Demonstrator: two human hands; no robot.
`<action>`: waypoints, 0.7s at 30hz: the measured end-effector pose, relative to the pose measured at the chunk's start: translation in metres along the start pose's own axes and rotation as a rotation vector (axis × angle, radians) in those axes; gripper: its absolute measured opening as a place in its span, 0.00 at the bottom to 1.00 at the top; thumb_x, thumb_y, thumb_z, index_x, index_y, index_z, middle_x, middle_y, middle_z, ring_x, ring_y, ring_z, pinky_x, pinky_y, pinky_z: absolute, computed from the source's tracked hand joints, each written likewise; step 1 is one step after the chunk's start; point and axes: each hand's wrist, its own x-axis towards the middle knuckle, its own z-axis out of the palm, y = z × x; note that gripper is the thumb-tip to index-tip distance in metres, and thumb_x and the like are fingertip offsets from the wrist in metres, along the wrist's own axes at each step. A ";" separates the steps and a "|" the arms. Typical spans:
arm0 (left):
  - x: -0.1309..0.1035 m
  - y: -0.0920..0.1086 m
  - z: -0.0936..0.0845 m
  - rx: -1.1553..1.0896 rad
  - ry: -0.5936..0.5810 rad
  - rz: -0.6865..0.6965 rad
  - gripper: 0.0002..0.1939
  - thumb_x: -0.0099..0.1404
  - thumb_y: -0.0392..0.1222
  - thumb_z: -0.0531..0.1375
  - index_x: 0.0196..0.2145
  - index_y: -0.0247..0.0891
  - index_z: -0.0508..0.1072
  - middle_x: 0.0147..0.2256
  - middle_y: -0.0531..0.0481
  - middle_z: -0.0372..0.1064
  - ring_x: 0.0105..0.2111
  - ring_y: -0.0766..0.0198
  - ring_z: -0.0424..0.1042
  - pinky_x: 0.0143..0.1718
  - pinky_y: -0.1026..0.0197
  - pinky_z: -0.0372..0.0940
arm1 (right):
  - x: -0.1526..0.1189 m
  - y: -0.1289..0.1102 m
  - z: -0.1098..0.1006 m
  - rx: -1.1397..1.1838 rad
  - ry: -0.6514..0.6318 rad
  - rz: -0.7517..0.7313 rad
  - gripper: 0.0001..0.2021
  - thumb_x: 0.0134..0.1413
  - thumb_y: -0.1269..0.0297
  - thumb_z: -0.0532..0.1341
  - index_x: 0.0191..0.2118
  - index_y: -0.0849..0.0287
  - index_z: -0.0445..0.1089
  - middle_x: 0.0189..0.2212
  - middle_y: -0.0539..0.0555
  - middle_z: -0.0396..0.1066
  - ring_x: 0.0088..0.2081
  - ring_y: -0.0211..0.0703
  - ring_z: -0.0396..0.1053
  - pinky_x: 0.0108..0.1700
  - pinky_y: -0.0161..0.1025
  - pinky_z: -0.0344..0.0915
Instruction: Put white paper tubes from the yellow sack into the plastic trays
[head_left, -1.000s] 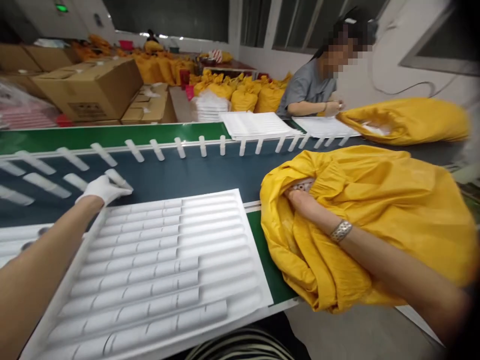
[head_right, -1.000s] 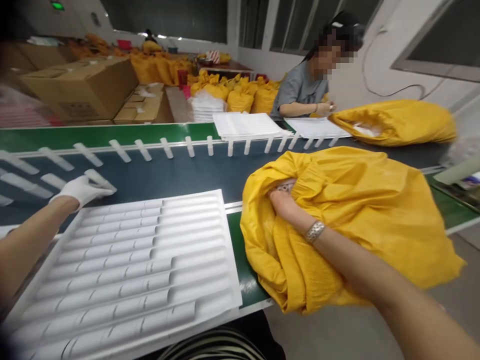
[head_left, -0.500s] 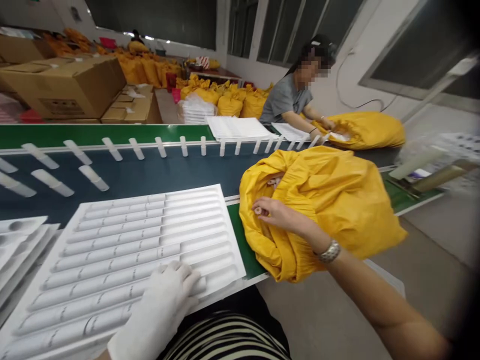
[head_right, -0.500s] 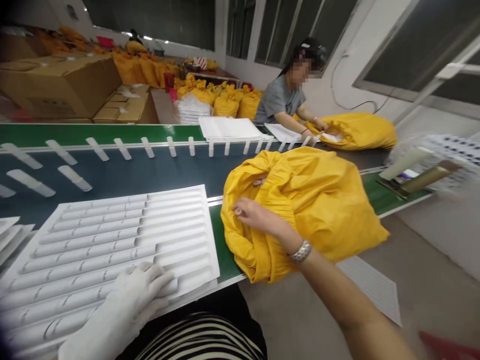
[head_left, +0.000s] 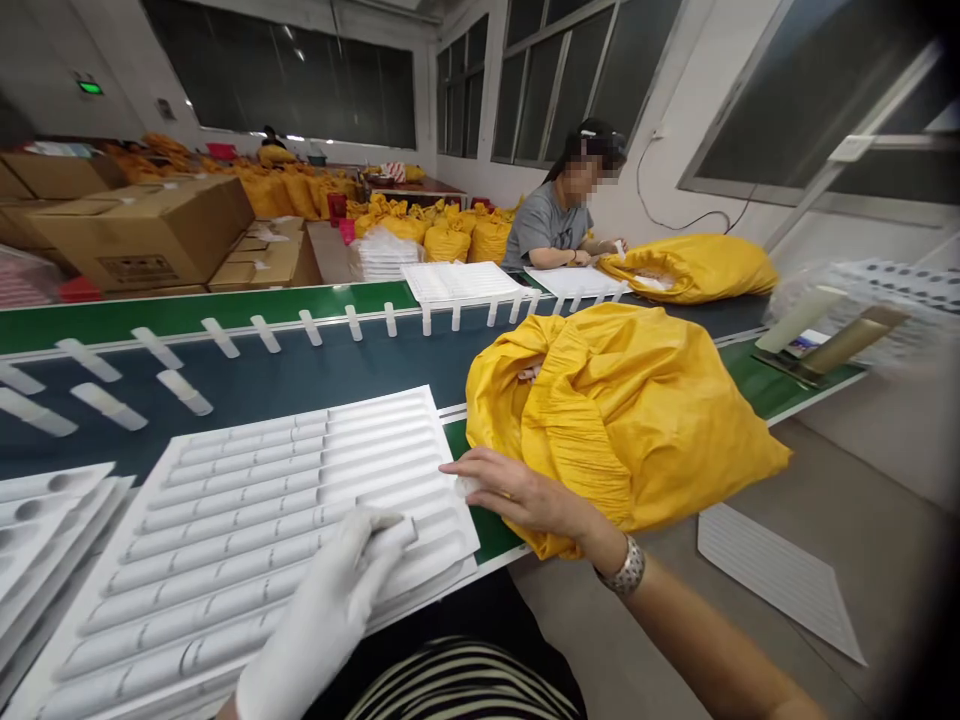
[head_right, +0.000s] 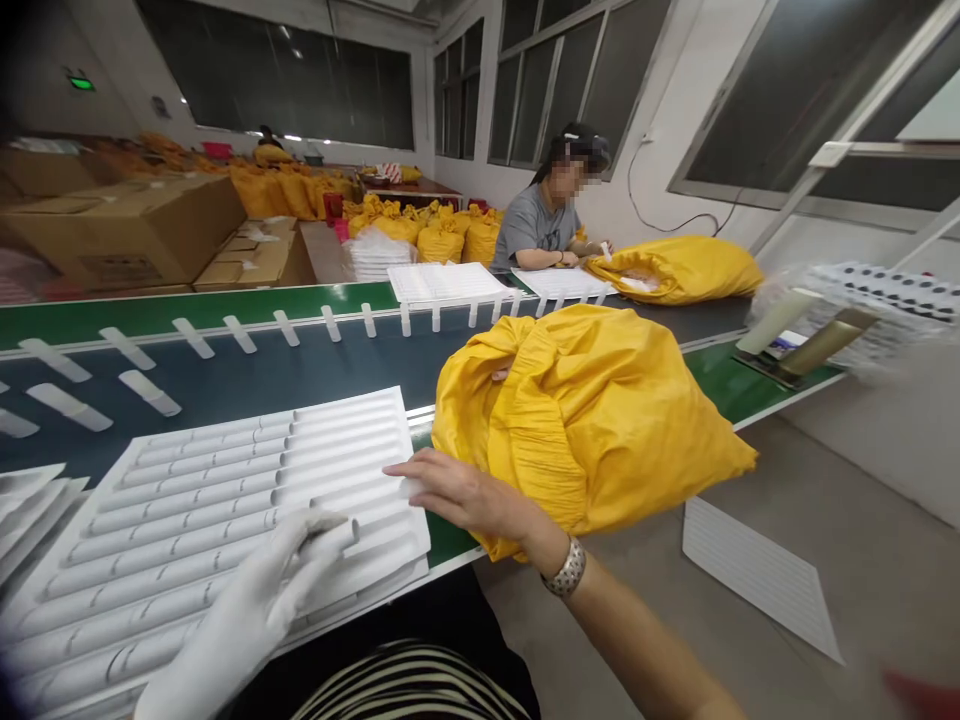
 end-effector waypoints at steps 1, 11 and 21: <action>0.005 0.008 -0.001 -0.071 -0.005 -0.031 0.12 0.73 0.50 0.53 0.45 0.44 0.71 0.44 0.49 0.75 0.46 0.56 0.74 0.50 0.58 0.68 | 0.002 -0.003 0.006 0.030 -0.038 -0.003 0.22 0.73 0.61 0.55 0.67 0.51 0.55 0.54 0.57 0.66 0.54 0.44 0.67 0.57 0.42 0.66; 0.020 0.025 0.005 -0.240 -0.106 -0.095 0.14 0.71 0.49 0.54 0.46 0.42 0.73 0.46 0.49 0.76 0.48 0.55 0.73 0.54 0.54 0.65 | 0.025 -0.008 0.018 0.014 -0.200 0.088 0.25 0.64 0.55 0.64 0.61 0.54 0.57 0.44 0.54 0.73 0.44 0.43 0.73 0.48 0.38 0.69; 0.010 0.019 -0.011 -0.275 0.008 -0.199 0.14 0.69 0.48 0.56 0.47 0.40 0.73 0.38 0.49 0.75 0.39 0.58 0.74 0.40 0.59 0.70 | 0.021 -0.015 0.014 -0.119 -0.123 0.058 0.11 0.69 0.56 0.59 0.46 0.59 0.68 0.39 0.54 0.71 0.41 0.44 0.70 0.45 0.39 0.66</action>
